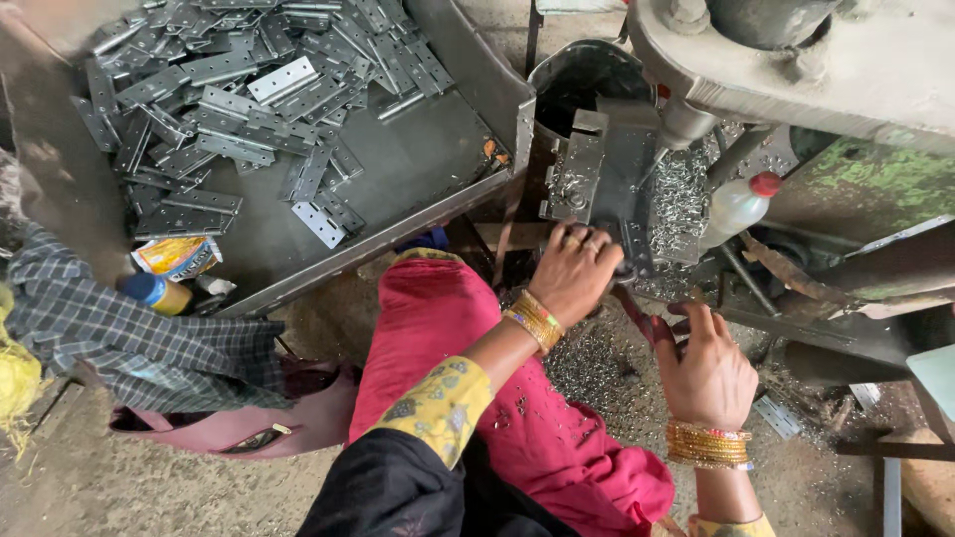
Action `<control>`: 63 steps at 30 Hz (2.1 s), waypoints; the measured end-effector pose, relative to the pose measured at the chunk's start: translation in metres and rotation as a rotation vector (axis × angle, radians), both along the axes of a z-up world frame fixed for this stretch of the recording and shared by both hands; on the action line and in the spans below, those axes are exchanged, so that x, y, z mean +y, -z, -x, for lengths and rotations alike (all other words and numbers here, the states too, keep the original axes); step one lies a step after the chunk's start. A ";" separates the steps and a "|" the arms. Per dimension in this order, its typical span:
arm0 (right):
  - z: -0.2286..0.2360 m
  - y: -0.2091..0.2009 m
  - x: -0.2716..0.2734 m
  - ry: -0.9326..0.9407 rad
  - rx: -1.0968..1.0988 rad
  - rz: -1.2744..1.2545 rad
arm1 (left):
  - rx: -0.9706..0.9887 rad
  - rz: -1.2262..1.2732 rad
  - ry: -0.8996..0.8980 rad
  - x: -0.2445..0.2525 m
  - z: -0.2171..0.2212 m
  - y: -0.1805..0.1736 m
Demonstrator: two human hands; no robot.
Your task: The person repeatedly picks up metal hinge pieces from a tray, places them under a drill press, and operates the machine to drill holes. The person then removes the processed pieces and places them back into the tray. The task is performed continuously throughout the clip.
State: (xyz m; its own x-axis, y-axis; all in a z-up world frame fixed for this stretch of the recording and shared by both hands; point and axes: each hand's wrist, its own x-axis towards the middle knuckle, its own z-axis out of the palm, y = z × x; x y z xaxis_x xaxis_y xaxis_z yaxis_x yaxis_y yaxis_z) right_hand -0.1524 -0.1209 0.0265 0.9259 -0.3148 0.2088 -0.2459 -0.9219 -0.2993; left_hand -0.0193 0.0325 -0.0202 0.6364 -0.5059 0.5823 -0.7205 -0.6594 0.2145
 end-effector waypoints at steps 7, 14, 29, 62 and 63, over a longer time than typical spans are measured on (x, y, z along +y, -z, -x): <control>0.001 0.003 -0.001 -0.011 0.073 0.045 | 0.094 -0.086 -0.242 -0.068 -0.039 -0.050; 0.001 0.004 -0.001 -0.001 0.114 0.008 | 0.422 -0.068 -0.160 -0.044 -0.050 -0.014; -0.001 0.003 0.004 0.005 0.159 0.019 | 0.042 -0.143 -0.227 -0.048 -0.023 -0.002; 0.028 0.183 -0.038 0.065 0.314 -0.348 | 0.173 -0.437 -0.251 -0.040 -0.035 0.004; 0.027 0.186 -0.039 0.039 0.359 -0.379 | 0.213 -0.453 -0.234 -0.034 -0.034 0.003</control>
State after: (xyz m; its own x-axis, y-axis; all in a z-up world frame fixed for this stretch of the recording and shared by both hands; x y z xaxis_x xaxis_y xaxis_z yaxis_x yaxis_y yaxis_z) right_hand -0.1795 -0.1596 -0.1594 0.9045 -0.3422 -0.2546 -0.4261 -0.7531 -0.5013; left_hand 0.0147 -0.0015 -0.0235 0.8419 -0.5066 0.1856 -0.5151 -0.8571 -0.0027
